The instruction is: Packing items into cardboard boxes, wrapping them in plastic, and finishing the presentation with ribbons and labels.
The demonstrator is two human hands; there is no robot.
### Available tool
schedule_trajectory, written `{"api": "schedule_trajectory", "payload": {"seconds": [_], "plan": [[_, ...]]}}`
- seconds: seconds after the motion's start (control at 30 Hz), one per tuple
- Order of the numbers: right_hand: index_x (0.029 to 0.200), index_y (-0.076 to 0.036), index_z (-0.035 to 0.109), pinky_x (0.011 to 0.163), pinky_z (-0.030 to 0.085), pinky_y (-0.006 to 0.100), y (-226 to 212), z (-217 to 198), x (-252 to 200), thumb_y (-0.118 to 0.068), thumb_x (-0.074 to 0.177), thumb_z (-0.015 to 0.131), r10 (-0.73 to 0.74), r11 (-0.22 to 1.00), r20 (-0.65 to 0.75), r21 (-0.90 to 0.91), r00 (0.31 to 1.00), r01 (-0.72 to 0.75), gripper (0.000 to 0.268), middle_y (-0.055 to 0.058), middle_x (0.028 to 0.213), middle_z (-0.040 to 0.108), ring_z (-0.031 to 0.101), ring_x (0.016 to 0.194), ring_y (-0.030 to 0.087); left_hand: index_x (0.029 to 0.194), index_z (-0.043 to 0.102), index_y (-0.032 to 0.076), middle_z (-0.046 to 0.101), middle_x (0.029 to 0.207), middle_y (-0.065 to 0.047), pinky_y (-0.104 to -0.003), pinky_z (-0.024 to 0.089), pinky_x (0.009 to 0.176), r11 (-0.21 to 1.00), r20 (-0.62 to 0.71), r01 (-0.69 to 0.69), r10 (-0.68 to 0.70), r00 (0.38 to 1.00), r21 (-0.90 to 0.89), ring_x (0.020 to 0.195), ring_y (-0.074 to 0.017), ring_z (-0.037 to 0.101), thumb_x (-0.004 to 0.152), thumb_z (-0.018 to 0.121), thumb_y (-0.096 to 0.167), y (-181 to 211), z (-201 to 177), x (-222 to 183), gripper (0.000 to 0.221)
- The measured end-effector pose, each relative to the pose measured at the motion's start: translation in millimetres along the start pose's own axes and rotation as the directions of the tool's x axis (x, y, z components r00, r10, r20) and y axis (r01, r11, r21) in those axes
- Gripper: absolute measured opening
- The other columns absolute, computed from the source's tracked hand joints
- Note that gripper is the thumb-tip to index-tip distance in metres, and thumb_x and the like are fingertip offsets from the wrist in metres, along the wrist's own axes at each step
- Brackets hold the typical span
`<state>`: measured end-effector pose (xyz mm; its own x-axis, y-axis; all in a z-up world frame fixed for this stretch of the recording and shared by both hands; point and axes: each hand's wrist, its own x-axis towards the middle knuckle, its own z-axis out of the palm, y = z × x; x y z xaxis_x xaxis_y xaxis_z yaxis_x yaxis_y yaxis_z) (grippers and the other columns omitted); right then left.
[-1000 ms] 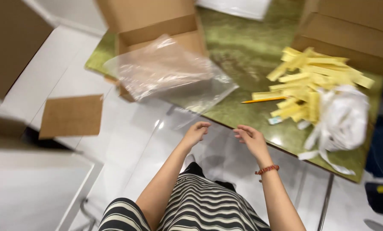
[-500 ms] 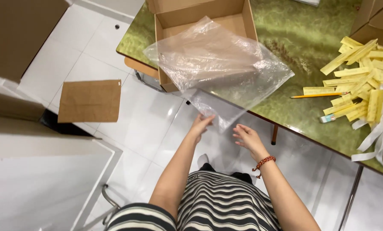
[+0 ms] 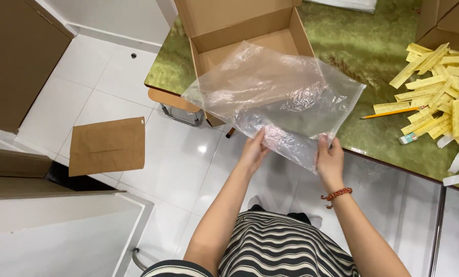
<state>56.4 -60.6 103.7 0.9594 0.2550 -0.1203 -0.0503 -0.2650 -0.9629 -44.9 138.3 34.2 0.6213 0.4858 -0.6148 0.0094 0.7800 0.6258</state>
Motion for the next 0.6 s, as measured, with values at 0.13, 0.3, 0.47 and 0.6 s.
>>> {"api": "schedule_trajectory", "payload": {"seconds": [0.13,0.3,0.47,0.6], "plan": [[0.132,-0.012,0.062,0.040,0.039,0.021,1,-28,2,-0.020,0.117,0.052,-0.093,0.996,0.045,0.004,0.995,0.093,0.019,-0.001,0.056,0.047,0.047,0.044,0.009,0.136,0.064,0.004,0.074,0.122,-0.018,-0.043,0.062,0.094,0.991,-0.023,-0.105,0.104,0.994,-0.083,0.110,-0.0297,0.075,0.109,0.069,0.033,56,-27,21,0.040],[0.134,-0.020,0.070,0.056,0.043,0.033,19,-59,11,-0.018,0.121,0.057,-0.230,0.892,0.049,-0.388,0.972,0.230,0.019,0.008,0.052,0.053,0.056,0.053,0.024,0.136,0.063,0.007,0.077,0.123,-0.013,-0.039,0.066,0.091,0.946,-0.138,-0.227,0.199,0.970,-0.232,0.108,-0.0270,0.077,0.108,0.068,0.035,124,-76,29,0.040],[0.144,-0.017,0.069,0.074,0.054,0.049,13,-55,21,-0.017,0.122,0.057,-0.316,0.827,0.077,-0.466,0.946,0.314,0.025,0.018,0.082,0.071,0.071,0.082,0.040,0.127,0.066,0.007,0.078,0.122,-0.014,-0.044,0.067,0.089,0.895,-0.111,-0.318,0.298,0.948,-0.312,0.107,-0.0288,0.078,0.111,0.060,0.029,170,-81,-1,0.028],[0.153,-0.006,0.063,0.083,0.056,0.059,-13,-32,46,-0.003,0.121,0.053,-0.516,0.749,0.095,-0.432,0.851,0.502,0.034,0.028,0.111,0.076,0.071,0.097,0.051,0.118,0.070,0.013,0.079,0.118,-0.012,-0.047,0.068,0.092,0.795,-0.106,-0.397,0.395,0.913,-0.459,0.106,-0.0289,0.079,0.108,0.062,0.039,194,-85,-11,0.029]]}}
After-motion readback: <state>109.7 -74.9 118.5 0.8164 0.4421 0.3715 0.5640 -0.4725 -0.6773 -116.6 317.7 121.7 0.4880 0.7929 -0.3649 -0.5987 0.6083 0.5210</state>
